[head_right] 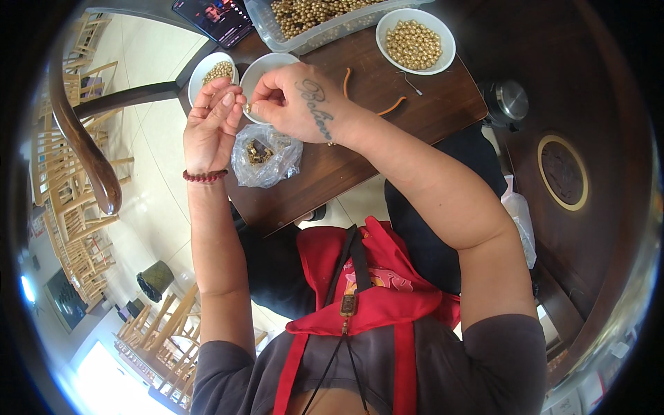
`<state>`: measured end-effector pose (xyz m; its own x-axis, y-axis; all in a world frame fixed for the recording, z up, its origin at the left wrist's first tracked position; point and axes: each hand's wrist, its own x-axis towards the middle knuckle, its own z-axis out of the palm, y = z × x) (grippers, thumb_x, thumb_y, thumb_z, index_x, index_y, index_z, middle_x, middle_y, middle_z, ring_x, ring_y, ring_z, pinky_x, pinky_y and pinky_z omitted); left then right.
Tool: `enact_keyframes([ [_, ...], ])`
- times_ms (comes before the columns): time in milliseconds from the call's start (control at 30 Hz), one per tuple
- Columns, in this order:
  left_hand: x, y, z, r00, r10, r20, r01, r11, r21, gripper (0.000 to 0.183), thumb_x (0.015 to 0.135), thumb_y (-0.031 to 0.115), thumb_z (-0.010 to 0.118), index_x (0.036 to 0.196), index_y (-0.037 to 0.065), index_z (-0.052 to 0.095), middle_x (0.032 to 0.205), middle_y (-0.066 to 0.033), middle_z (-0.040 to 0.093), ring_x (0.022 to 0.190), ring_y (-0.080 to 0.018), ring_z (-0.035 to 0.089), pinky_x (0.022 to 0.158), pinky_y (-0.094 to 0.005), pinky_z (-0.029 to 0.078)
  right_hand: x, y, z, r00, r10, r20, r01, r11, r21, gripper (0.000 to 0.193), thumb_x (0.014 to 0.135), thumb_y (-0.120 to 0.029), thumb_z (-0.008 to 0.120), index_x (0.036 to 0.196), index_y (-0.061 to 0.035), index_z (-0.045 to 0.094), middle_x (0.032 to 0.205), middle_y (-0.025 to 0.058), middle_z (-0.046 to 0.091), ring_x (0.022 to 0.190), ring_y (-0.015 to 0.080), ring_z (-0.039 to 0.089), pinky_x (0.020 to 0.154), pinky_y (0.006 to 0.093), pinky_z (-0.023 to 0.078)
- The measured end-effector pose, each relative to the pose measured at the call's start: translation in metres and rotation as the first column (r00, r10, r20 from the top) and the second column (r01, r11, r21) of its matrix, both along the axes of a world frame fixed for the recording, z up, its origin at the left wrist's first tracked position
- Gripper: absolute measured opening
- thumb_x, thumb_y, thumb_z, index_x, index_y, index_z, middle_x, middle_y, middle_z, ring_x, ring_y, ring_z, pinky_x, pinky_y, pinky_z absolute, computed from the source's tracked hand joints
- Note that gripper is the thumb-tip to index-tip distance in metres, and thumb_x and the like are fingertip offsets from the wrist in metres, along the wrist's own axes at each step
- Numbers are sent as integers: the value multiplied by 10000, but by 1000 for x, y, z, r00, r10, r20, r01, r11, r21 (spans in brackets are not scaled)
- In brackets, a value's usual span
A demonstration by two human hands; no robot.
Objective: The person strings gold-colored beads together using a thin wire to form a cluster. They pick beads from several small bowls and a larger container on a wooden table, occasionally moving a pair of pliers to manage the structure.
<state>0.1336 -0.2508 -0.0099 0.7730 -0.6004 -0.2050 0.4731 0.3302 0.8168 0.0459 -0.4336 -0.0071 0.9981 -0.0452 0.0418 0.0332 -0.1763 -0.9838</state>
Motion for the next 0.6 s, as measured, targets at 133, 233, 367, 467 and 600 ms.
enact_keyframes([
  [133,0,0,-6,997,-51,-59,47,997,-62,249,903,8,600,1149,8,564,960,-119,671,845,-144,650,734,-224,536,1,3,-4,1000,-19,4,18,999,31,180,781,-182,655,826,-11,688,751,109,692,682,203,661,671,321,520],
  [233,-3,-5,-8,996,-41,-78,36,997,-62,245,900,32,618,1138,15,566,934,-106,671,791,-114,635,687,-203,516,1,3,-2,1000,-19,-2,19,1000,14,176,779,-179,654,817,-10,687,745,112,689,677,203,659,671,323,519],
  [367,-5,-8,-8,998,-30,-57,28,999,-30,240,899,37,621,1131,18,564,903,-98,674,772,-106,623,679,-201,506,1,2,-7,1000,-7,-13,7,1000,11,181,780,-179,651,810,-3,682,738,123,683,671,209,656,668,325,516],
  [467,-6,-9,-6,998,-40,-41,39,999,-19,244,898,33,621,1133,15,557,891,-98,677,784,-115,625,696,-210,503,1,1,-7,999,47,-3,-47,999,-11,143,847,-119,653,861,24,658,743,43,659,682,67,556,630,246,468],
  [600,-7,-9,-5,998,-49,-25,49,999,-7,253,893,29,627,1133,11,551,893,-102,678,798,-129,630,716,-223,501,1,1,-6,999,53,-10,-52,998,21,171,825,-147,653,842,23,665,730,72,663,680,112,585,646,273,480],
])
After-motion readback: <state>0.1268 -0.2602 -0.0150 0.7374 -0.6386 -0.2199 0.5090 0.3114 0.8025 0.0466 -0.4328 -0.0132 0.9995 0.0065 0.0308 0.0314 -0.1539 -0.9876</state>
